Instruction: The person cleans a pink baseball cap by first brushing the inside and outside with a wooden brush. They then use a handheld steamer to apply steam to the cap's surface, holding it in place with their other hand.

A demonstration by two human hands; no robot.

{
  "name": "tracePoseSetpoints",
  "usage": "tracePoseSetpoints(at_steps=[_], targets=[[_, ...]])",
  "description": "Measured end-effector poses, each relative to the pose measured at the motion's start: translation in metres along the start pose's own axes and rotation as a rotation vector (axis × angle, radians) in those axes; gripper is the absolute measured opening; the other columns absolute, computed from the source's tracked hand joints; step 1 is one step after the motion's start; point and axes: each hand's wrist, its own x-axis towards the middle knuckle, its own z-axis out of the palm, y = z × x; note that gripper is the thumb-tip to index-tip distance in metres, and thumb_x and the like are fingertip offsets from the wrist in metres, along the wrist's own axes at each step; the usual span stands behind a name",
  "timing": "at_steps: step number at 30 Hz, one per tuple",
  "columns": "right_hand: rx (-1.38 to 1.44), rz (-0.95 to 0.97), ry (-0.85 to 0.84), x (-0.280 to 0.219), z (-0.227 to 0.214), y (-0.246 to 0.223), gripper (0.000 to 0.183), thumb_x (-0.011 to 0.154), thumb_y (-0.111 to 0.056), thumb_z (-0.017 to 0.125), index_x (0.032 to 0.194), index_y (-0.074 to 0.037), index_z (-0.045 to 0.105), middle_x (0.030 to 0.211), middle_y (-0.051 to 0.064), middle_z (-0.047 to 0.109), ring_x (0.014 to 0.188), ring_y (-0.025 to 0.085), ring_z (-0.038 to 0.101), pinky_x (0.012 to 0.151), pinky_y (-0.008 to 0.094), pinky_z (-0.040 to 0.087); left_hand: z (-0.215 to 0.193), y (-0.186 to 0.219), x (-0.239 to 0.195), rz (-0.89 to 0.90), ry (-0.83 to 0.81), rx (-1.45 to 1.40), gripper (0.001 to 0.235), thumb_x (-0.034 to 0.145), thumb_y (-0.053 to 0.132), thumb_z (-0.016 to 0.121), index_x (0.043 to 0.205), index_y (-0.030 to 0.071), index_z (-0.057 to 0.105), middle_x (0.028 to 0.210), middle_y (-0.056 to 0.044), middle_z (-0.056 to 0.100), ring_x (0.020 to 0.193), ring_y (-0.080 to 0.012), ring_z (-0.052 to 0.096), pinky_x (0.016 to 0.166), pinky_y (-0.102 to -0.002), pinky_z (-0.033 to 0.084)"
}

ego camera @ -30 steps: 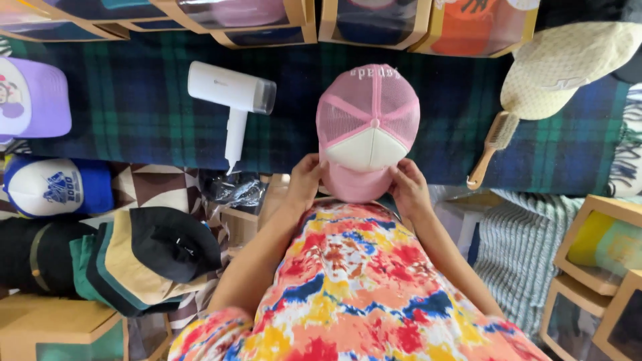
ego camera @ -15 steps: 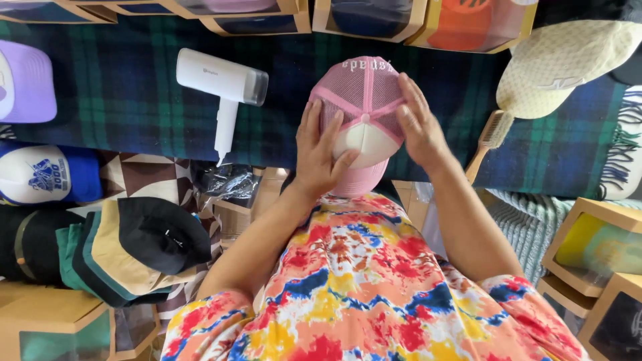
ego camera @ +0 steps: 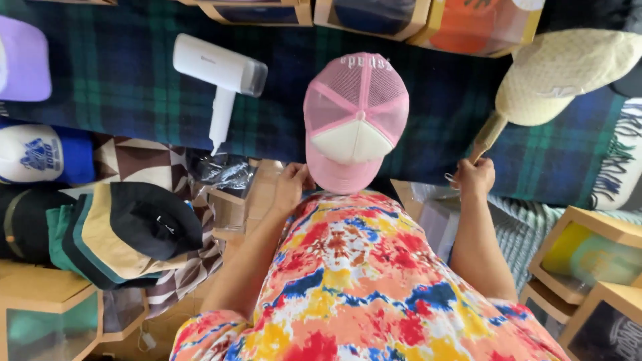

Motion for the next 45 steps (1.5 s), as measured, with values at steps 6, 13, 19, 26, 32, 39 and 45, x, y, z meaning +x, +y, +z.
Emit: tracePoseSetpoints(at_steps=[6,13,19,26,32,39,45], targets=[[0.521,-0.305,-0.166,-0.088,-0.076,-0.125,0.014,0.11,-0.012,0.057,0.122,-0.005,0.053,0.092,0.014,0.067,0.052,0.022,0.064,0.041,0.03,0.053,0.012,0.052,-0.02,0.023,-0.159,-0.155,0.032,0.098,0.018,0.072,0.127,0.008,0.065,0.097,-0.013,0.07,0.084,-0.0234,0.071,0.079,-0.04,0.064],[0.088,-1.356,0.18,-0.185,-0.129,-0.229,0.029,0.099,-0.007,0.068,0.127,-0.006,0.075,0.103,0.015,0.067,0.084,0.029,0.067,0.078,0.034,0.057,0.005,0.038,0.012,0.093,-0.27,0.01,0.023,0.101,0.019,0.068,0.12,0.006,0.063,0.087,-0.01,0.069,0.08,-0.0192,0.07,0.075,-0.036,0.063],[0.105,-1.293,0.233,-0.11,-0.113,-0.24,0.034,0.11,-0.015,0.064,0.142,-0.012,0.073,0.089,0.01,0.064,0.073,0.035,0.068,0.058,0.044,0.054,0.01,0.053,-0.005,0.14,-0.237,0.078,0.031,0.099,0.018,0.071,0.127,0.007,0.061,0.097,-0.01,0.069,0.089,-0.017,0.068,0.079,-0.034,0.061],[-0.098,-1.549,0.064,-0.157,-0.151,-0.272,0.02,0.102,-0.016,0.063,0.115,-0.014,0.079,0.087,0.008,0.068,0.078,0.028,0.07,0.066,0.037,0.057,0.058,0.181,-0.088,1.505,0.074,0.722,0.032,0.095,0.03,0.07,0.113,0.004,0.065,0.118,-0.015,0.062,0.117,-0.0415,0.061,0.103,-0.052,0.047],[0.153,-0.954,-0.359,-0.061,-0.097,-0.258,0.035,0.113,-0.029,0.057,0.142,-0.014,0.068,0.114,0.009,0.075,0.078,0.024,0.068,0.067,0.042,0.054,0.132,0.195,-0.076,1.778,0.147,0.802,0.021,0.096,0.036,0.064,0.105,0.018,0.072,0.122,-0.009,0.065,0.126,-0.0353,0.062,0.112,-0.053,0.041],[0.322,-1.195,-0.081,-0.126,-0.129,-0.265,0.029,0.11,-0.008,0.063,0.135,0.005,0.069,0.122,0.022,0.073,0.108,0.04,0.069,0.083,0.044,0.058,0.121,0.177,-0.067,1.791,0.309,0.805,0.023,0.093,0.043,0.068,0.104,0.024,0.072,0.116,-0.007,0.065,0.119,-0.0329,0.064,0.109,-0.055,0.045],[0.071,-1.476,-0.052,-0.135,-0.133,-0.288,0.015,0.104,-0.014,0.064,0.099,-0.006,0.075,0.097,0.014,0.075,0.084,0.032,0.071,0.07,0.039,0.058,0.12,0.17,-0.059,1.797,0.293,0.757,0.027,0.095,0.046,0.066,0.105,0.021,0.067,0.111,-0.01,0.06,0.119,-0.0347,0.062,0.109,-0.058,0.043]])
